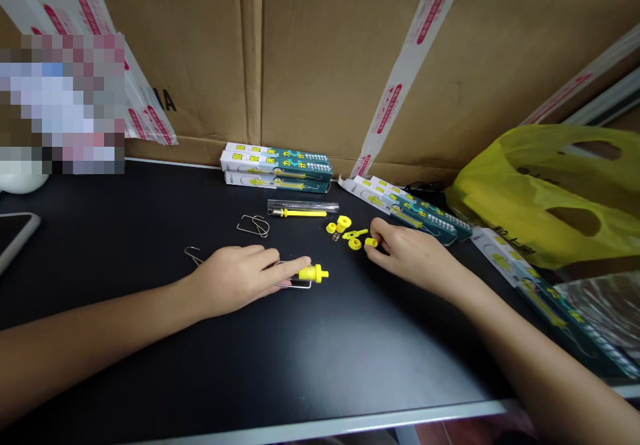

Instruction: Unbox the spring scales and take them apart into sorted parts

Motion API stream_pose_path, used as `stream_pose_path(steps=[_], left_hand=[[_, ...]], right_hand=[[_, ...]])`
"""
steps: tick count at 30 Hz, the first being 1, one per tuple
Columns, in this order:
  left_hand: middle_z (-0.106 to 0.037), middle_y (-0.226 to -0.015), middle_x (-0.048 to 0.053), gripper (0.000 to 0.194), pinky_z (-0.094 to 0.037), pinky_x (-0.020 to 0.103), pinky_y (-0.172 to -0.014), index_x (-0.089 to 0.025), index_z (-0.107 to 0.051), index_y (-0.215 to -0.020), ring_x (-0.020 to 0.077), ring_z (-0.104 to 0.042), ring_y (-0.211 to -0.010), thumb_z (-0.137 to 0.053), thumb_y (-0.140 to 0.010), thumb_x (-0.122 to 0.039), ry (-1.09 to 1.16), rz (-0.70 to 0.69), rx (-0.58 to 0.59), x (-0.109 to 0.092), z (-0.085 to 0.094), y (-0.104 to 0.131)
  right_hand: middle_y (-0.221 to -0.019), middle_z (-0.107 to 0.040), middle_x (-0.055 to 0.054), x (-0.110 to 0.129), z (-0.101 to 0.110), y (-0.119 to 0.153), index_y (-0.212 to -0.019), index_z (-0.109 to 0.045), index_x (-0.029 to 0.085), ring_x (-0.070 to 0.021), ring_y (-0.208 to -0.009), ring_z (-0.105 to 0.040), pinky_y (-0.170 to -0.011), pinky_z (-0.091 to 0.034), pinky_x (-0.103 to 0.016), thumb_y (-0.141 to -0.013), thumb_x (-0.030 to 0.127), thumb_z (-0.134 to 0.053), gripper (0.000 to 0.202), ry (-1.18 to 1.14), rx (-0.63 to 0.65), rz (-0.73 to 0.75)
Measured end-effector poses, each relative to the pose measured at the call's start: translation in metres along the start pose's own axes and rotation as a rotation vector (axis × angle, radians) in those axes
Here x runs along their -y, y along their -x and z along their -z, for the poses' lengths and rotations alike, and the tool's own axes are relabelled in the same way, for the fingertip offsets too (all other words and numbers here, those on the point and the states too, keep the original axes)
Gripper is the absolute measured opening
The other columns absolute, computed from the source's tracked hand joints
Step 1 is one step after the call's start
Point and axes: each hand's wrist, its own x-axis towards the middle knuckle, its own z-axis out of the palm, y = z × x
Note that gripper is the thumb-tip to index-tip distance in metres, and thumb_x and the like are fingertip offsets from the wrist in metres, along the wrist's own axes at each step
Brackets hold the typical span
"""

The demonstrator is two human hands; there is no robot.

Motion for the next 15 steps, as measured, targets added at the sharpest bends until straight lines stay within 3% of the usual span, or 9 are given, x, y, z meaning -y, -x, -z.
stream_pose_path(steps=[8, 15], left_hand=[[-0.057, -0.074, -0.006, 0.036, -0.036, 0.022, -0.056, -0.026, -0.045, -0.132, 0.0086, -0.054, -0.065, -0.042, -0.097, -0.033, -0.003, -0.003, -0.006, 0.000, 0.000, -0.001], [-0.058, -0.074, -0.005, 0.036, -0.037, 0.022, -0.056, -0.025, -0.044, -0.132, 0.0085, -0.055, -0.065, -0.042, -0.097, -0.033, -0.001, -0.002, 0.008, 0.000, 0.001, -0.002]], right_hand=[[-0.072, -0.058, 0.000, -0.002, -0.007, -0.004, -0.094, -0.043, 0.021, -0.0150, -0.057, -0.055, -0.049, -0.031, -0.023, -0.081, 0.027, -0.050, 0.016, -0.128, -0.083, 0.041], [-0.075, -0.058, -0.001, 0.001, -0.016, -0.008, -0.091, -0.041, 0.021, -0.0160, -0.062, -0.057, -0.052, -0.037, -0.024, -0.078, 0.017, -0.049, 0.015, -0.263, -0.211, 0.093]])
